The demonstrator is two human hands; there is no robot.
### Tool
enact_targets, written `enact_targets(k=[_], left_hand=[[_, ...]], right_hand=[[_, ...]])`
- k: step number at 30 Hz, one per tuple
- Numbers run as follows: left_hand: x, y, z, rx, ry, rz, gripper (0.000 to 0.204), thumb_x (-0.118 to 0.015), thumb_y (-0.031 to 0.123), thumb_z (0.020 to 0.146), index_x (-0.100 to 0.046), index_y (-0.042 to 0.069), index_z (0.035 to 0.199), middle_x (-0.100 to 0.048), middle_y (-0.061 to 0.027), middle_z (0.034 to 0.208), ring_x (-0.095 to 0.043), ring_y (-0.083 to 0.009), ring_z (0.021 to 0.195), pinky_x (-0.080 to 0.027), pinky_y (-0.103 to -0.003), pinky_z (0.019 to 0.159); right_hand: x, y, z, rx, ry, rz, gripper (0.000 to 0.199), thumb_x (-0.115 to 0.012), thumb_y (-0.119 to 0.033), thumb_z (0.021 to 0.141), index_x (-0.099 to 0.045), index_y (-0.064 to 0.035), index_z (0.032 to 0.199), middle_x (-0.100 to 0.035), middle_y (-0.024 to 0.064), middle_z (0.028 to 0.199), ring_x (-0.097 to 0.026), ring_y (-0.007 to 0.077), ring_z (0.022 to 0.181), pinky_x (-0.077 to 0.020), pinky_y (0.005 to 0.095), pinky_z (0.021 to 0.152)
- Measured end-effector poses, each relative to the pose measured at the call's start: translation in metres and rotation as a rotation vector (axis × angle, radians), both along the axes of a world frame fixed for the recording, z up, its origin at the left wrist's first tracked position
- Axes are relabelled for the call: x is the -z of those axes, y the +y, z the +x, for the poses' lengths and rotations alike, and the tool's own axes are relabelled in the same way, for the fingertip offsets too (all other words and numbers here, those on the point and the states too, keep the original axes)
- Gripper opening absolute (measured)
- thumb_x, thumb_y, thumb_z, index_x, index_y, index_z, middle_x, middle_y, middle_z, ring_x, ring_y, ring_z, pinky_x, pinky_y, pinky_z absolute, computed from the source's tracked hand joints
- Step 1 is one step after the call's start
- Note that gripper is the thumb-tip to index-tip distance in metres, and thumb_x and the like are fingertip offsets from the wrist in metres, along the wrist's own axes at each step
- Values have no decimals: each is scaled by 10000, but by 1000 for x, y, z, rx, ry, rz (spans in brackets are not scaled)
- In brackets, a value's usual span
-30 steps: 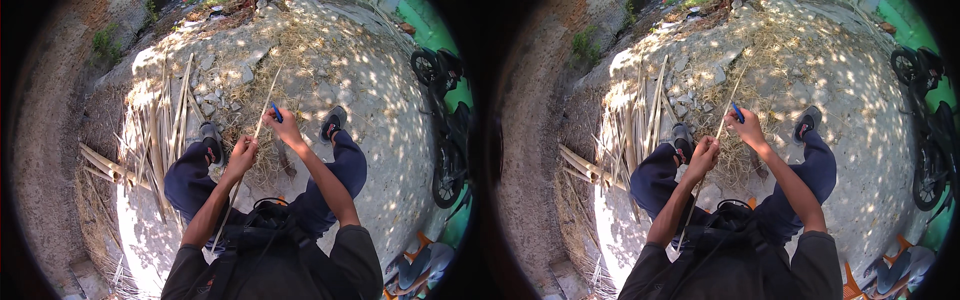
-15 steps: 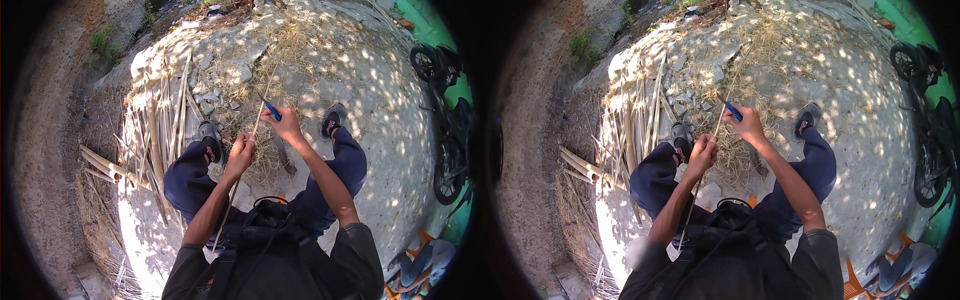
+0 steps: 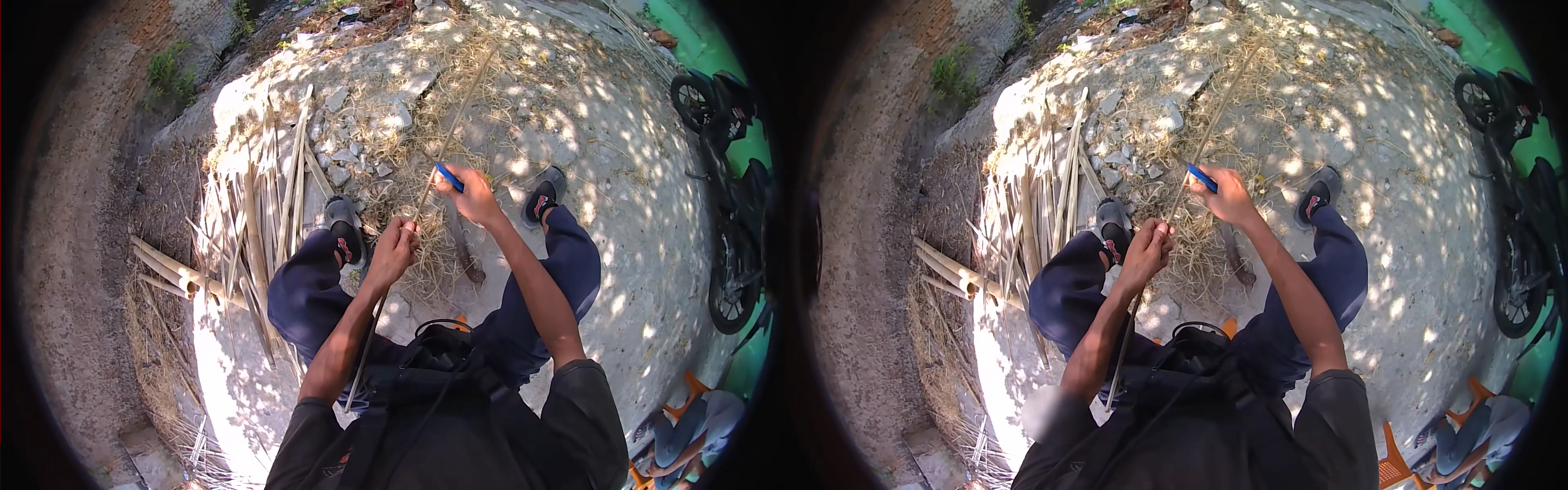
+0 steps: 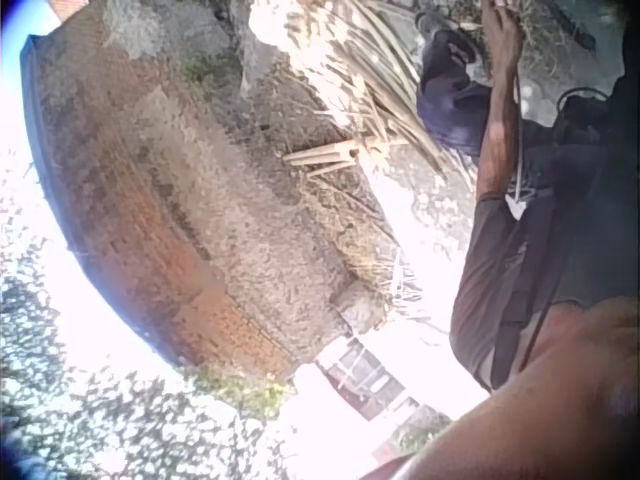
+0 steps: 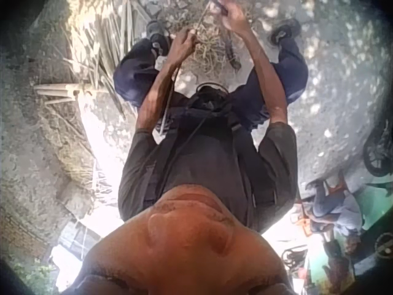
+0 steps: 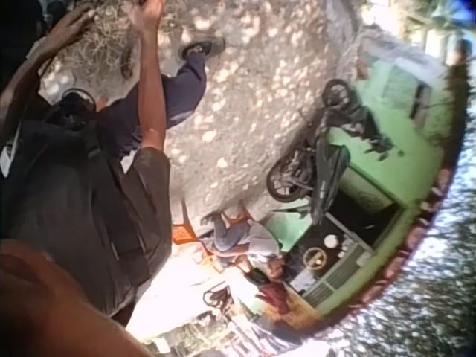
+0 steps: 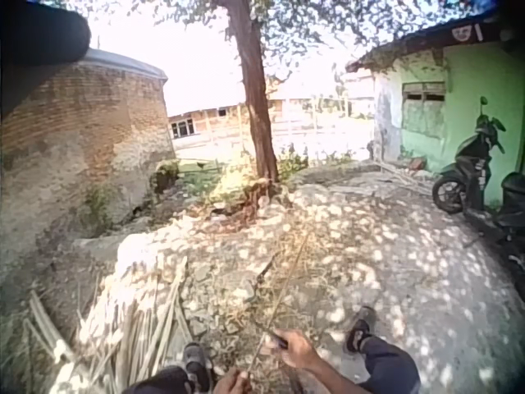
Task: The person scrapes a bamboo strip using a machete, then trims the bamboo strip with a utility knife.
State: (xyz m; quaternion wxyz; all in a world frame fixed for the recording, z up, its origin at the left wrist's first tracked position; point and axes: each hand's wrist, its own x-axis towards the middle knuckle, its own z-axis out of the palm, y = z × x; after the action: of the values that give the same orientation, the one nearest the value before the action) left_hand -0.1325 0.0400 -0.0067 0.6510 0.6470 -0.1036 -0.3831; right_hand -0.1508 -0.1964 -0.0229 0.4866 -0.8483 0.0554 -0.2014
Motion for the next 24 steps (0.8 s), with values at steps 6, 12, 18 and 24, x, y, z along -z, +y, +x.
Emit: enact_targets(k=[6, 12, 18, 24], left_hand=[[21, 3, 5, 66, -357, 97, 244, -431, 264, 1146, -509, 46, 1070, -402, 46, 713, -348, -44, 556, -307, -250, 483], [66, 22, 27, -92, -293, 52, 234, -419, 244, 1146, -514, 43, 1075, -392, 55, 700, -338, -40, 534, -309, -231, 473], [15, 19, 17, -62, -20, -19, 226, -416, 261, 1143, -501, 71, 1054, -424, 39, 706, -373, -44, 546, -314, -236, 463], [2, 6, 8, -31, -43, 48, 249, -409, 301, 1148, -499, 94, 1043, -395, 49, 733, -348, -44, 570, -288, -226, 463]], right_hand=[[-25, -17, -3, -16, 154, 35, 232, -769, -194, 901, -702, -30, 1051, -702, 142, 825, -709, 209, 780, -516, 370, 730], [-23, -59, 9, 241, 22, 152, 127, -701, -133, 992, -666, -12, 990, -719, 66, 840, -750, 190, 922, -524, 307, 793], [3, -124, -11, 515, -49, 125, 179, -774, -214, 920, -785, -72, 1028, -788, 74, 909, -739, 164, 863, -549, 308, 809], [9, -56, -18, 323, -77, -218, 325, -749, -253, 901, -724, -32, 1138, -753, 179, 965, -737, 346, 913, -550, 425, 812]])
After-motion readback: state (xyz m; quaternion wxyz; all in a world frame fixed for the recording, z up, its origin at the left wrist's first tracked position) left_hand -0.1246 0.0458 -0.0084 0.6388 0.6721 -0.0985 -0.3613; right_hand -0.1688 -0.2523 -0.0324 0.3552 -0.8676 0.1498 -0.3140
